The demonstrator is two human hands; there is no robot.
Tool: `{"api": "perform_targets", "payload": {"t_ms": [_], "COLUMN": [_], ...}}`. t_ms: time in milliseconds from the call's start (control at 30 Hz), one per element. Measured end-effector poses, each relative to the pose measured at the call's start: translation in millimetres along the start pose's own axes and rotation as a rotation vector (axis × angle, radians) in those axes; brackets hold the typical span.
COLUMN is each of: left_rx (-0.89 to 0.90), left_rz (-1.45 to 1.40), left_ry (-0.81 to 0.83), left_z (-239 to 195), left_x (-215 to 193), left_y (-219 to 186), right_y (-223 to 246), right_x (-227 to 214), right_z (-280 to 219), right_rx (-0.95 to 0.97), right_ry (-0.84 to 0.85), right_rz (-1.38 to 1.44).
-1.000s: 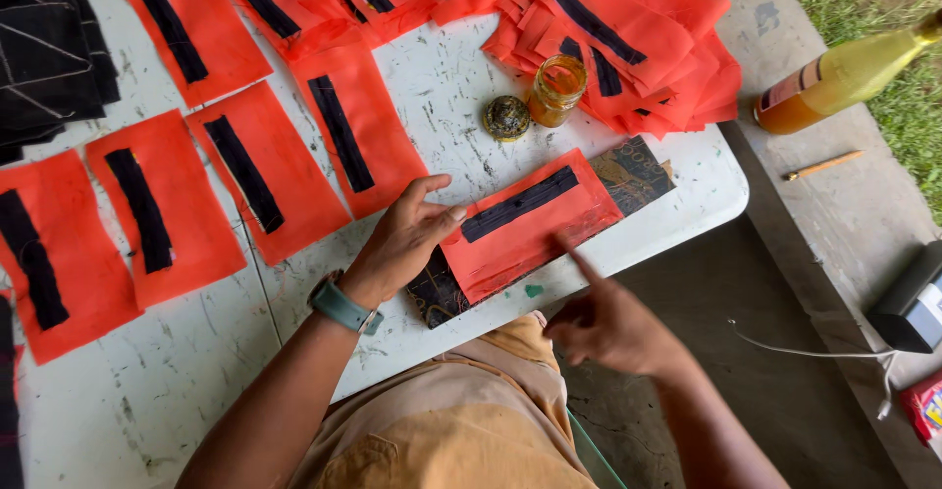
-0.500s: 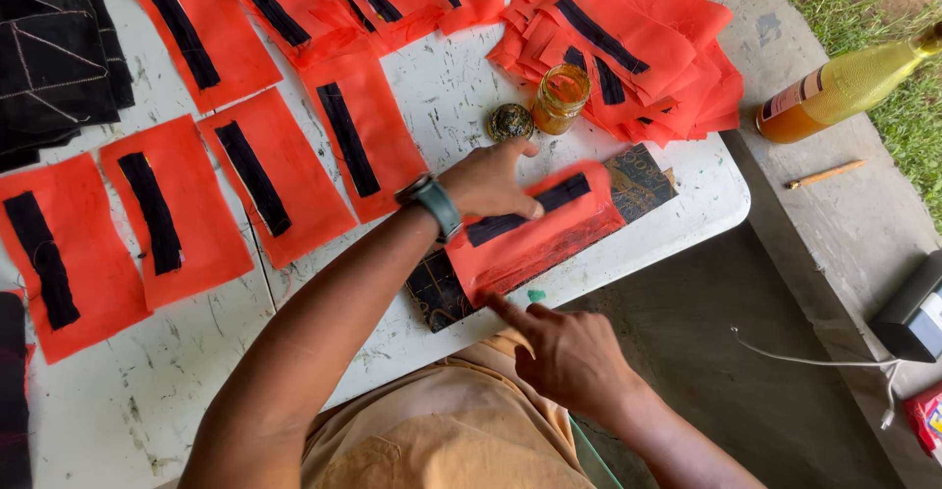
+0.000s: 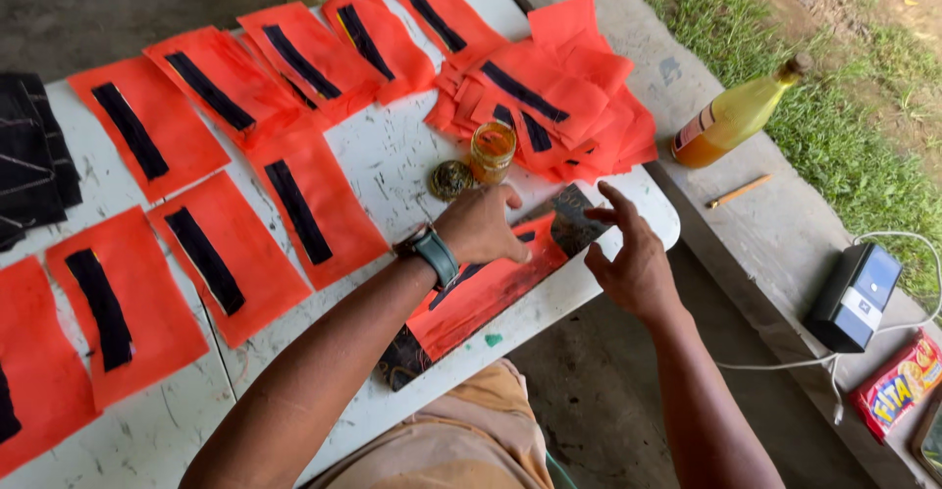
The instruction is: The person repeatedly picks up orange fabric pouches with black strips, places them on a patterned board, and presses the black strip flat with a finger. The person then sets the pouch aside and repeats the process with the next pouch.
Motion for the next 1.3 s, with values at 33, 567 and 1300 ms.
{"api": "perform_targets", "payload": {"t_ms": [33, 567, 1300], "left_rx": [-0.019, 0.220, -0.374], "left_rz": [0.008, -0.788, -1.080], "left_ry": [0.030, 0.247, -0.545], "left_z": [-3, -143, -70], "left_x": [-1, -72, -2], "left_y": [-4, -115, 106], "right_y": [-3, -42, 39], "right_x": [5, 14, 90], "right_z": [2, 4, 159], "right_rx": [0.008, 0.042, -0.168], "right_ry": [0.015, 0.097, 0.543], "right_rz": [-0.001, 0.268, -0.533]}}
Point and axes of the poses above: each hand's wrist, its own z-axis towards the middle knuckle, its own x-axis out of the palm, y = z × x, the point moved 5 cm from there along z, towards the middle knuckle, and after that the axes turned 5 degrees about -x, right-handed, at the moved point
